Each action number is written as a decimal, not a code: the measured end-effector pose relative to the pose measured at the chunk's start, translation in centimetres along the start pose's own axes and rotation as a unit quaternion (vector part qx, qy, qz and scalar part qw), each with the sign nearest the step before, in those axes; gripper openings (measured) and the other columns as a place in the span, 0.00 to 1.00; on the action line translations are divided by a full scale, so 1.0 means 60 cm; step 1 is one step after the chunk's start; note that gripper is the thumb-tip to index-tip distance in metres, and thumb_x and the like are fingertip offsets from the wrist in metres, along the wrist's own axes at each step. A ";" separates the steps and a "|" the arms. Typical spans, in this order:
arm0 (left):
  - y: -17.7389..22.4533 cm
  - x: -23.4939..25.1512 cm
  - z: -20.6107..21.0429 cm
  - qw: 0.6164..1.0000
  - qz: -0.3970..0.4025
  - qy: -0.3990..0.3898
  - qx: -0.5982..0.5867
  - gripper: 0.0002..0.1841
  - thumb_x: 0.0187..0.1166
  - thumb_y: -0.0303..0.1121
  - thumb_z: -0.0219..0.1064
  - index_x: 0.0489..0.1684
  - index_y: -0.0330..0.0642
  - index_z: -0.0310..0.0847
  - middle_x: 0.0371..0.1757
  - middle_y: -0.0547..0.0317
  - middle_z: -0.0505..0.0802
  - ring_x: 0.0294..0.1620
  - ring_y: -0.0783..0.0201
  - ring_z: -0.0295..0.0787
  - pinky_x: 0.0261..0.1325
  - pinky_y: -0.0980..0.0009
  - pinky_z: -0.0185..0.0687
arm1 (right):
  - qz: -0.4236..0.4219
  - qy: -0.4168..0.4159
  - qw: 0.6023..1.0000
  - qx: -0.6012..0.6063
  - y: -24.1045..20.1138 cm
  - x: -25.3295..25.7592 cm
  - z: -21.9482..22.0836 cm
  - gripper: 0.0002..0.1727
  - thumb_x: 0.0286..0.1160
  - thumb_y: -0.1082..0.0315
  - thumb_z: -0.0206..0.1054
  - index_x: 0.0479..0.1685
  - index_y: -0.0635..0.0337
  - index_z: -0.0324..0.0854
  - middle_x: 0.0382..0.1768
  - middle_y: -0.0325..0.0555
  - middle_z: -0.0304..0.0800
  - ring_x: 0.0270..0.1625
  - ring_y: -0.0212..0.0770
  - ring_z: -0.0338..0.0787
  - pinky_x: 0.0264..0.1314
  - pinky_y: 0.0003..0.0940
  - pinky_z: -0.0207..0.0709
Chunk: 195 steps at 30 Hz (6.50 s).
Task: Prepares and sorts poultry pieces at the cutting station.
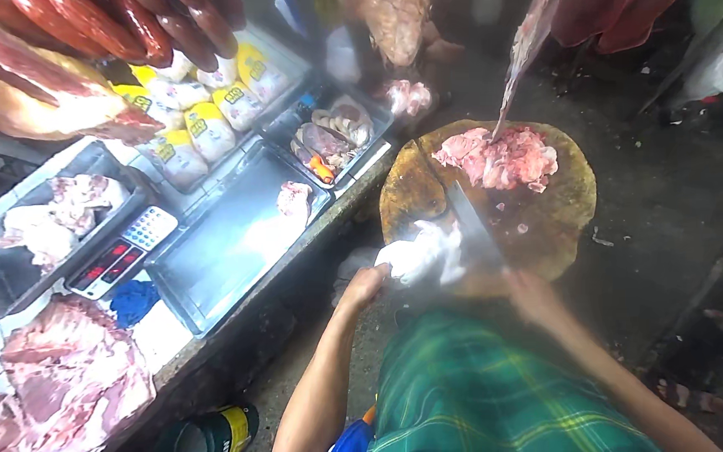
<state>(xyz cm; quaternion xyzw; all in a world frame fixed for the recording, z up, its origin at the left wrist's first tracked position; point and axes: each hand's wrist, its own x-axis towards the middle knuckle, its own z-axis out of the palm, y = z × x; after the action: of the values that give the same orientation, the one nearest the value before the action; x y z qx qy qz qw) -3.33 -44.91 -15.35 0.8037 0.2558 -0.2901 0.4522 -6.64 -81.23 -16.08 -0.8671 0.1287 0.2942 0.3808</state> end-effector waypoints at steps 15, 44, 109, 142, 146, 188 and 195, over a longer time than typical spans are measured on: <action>-0.005 -0.051 0.042 0.991 -0.032 -0.056 -0.117 0.17 0.87 0.41 0.55 0.27 0.44 0.81 0.20 0.62 0.86 0.13 0.72 0.74 0.15 0.79 0.65 | -0.210 0.174 0.962 0.026 -0.068 0.009 0.028 0.34 0.91 0.37 0.44 0.48 0.59 0.83 0.24 0.45 0.84 0.29 0.46 0.88 0.37 0.53 0.84; 0.089 0.104 -0.044 0.986 0.017 0.064 0.151 0.22 0.84 0.48 0.59 0.24 0.42 0.83 0.19 0.61 0.83 0.18 0.67 0.74 0.27 0.63 0.72 | -0.121 0.068 0.962 -0.235 0.092 0.029 -0.184 0.38 0.85 0.30 0.49 0.57 0.57 0.84 0.35 0.63 0.90 0.44 0.69 0.92 0.46 0.73 0.80; 0.004 0.053 -0.027 0.991 0.007 0.021 0.129 0.25 0.87 0.49 0.55 0.29 0.36 0.85 0.25 0.50 0.89 0.25 0.56 0.85 0.34 0.52 0.81 | -0.069 -0.007 0.976 -0.208 -0.033 0.161 -0.060 0.43 0.86 0.28 0.42 0.57 0.61 0.85 0.47 0.64 0.92 0.56 0.65 0.91 0.59 0.70 0.80; -0.030 0.012 -0.084 0.990 -0.015 -0.118 -0.071 0.18 0.89 0.42 0.54 0.28 0.44 0.79 0.16 0.64 0.82 0.10 0.74 0.69 0.13 0.80 0.63 | -0.073 0.018 0.989 -0.126 -0.059 0.073 0.103 0.39 0.89 0.33 0.43 0.59 0.60 0.85 0.47 0.61 0.92 0.56 0.62 0.92 0.62 0.67 0.80; -0.073 0.024 -0.057 0.942 -0.093 -0.178 -0.268 0.15 0.86 0.40 0.50 0.26 0.48 0.72 0.15 0.64 0.77 0.08 0.73 0.67 0.10 0.80 0.62 | 0.027 0.077 0.991 -0.111 -0.020 0.060 0.063 0.42 0.89 0.32 0.39 0.60 0.64 0.83 0.49 0.64 0.91 0.58 0.61 0.92 0.63 0.64 0.80; 0.124 -0.020 0.025 0.918 0.218 0.133 0.303 0.27 0.84 0.56 0.58 0.31 0.39 0.84 0.34 0.41 0.90 0.40 0.40 0.91 0.40 0.37 0.82 | 0.077 0.100 0.984 0.127 -0.019 -0.027 0.118 0.40 0.89 0.32 0.38 0.57 0.59 0.82 0.30 0.50 0.86 0.25 0.47 0.87 0.31 0.50 0.84; 0.086 0.066 0.094 0.892 0.283 0.166 0.310 0.25 0.89 0.56 0.56 0.54 0.43 0.88 0.48 0.39 0.92 0.48 0.36 0.91 0.47 0.33 0.85 | 0.032 0.101 0.980 0.170 0.064 -0.057 0.081 0.37 0.89 0.32 0.43 0.51 0.57 0.81 0.23 0.43 0.81 0.18 0.42 0.82 0.22 0.44 0.81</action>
<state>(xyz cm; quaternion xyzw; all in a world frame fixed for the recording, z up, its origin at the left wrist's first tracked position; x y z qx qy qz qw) 1.62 -51.63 -17.49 0.9779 -0.0141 -0.0764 0.1940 -13.10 -80.23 -18.85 -0.8101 0.2423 0.1910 0.4985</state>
